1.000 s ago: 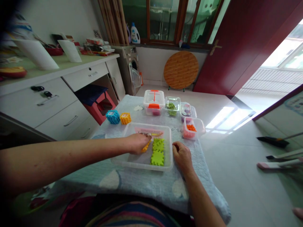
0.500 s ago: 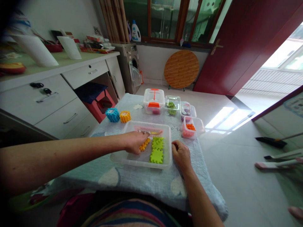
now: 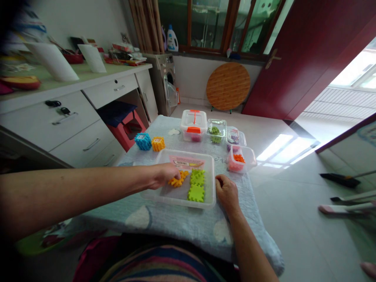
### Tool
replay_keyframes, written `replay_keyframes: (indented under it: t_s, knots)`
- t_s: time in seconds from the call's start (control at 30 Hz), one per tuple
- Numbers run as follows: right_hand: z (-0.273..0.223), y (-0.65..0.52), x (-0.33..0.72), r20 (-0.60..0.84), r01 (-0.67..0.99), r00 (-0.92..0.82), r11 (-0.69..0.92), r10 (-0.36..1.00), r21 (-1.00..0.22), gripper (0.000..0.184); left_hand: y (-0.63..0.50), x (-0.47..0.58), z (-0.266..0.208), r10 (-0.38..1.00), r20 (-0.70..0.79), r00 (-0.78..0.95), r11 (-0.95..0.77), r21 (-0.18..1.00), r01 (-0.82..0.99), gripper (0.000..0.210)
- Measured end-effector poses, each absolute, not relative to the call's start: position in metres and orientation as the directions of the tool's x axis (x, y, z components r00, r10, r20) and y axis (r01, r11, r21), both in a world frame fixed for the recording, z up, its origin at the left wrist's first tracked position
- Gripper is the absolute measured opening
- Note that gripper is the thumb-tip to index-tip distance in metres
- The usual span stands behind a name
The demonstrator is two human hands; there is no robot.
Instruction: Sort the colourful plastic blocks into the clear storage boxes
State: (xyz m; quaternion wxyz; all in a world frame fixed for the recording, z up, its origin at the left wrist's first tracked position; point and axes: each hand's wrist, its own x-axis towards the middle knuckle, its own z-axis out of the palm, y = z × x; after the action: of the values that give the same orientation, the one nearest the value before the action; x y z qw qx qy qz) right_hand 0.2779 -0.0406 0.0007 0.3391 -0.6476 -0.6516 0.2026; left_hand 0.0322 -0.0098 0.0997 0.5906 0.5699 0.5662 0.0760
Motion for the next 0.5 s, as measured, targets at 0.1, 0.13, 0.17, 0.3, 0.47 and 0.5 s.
replay_keyframes:
  t_s: [0.1,0.13,0.17,0.3,0.47,0.5]
  knots:
    - [0.000,-0.041,0.278,0.176,0.706,0.065,0.079,0.982,-0.704,0.028,-0.011,0.038,0.097,0.718,-0.615,0.326,0.435,0.762,0.480,0.054]
    - [0.000,-0.041,0.278,0.175,0.708,0.063,0.080,0.983,-0.702,0.028,-0.011,0.040,0.097,0.711,-0.622,0.328,0.458,0.763,0.456,0.053]
    - [0.000,-0.040,0.278,0.175,0.710,0.061,0.081,0.983,-0.700,0.028,-0.012,0.042,0.098,0.700,-0.632,0.332,0.482,0.761,0.434,0.051]
    - [0.000,-0.040,0.278,0.173,0.714,0.061,0.078,0.983,-0.696,0.028,-0.011,0.052,0.102,0.662,-0.640,0.390,0.550,0.769,0.327,0.047]
    - [0.002,-0.040,0.277,0.174,0.710,0.067,0.075,0.982,-0.700,0.031,-0.009,0.061,0.105,0.675,-0.580,0.456,0.560,0.805,0.196,0.045]
    - [0.002,-0.040,0.277,0.173,0.706,0.066,0.076,0.983,-0.704,0.032,-0.008,0.062,0.105,0.677,-0.571,0.464,0.561,0.809,0.176,0.044]
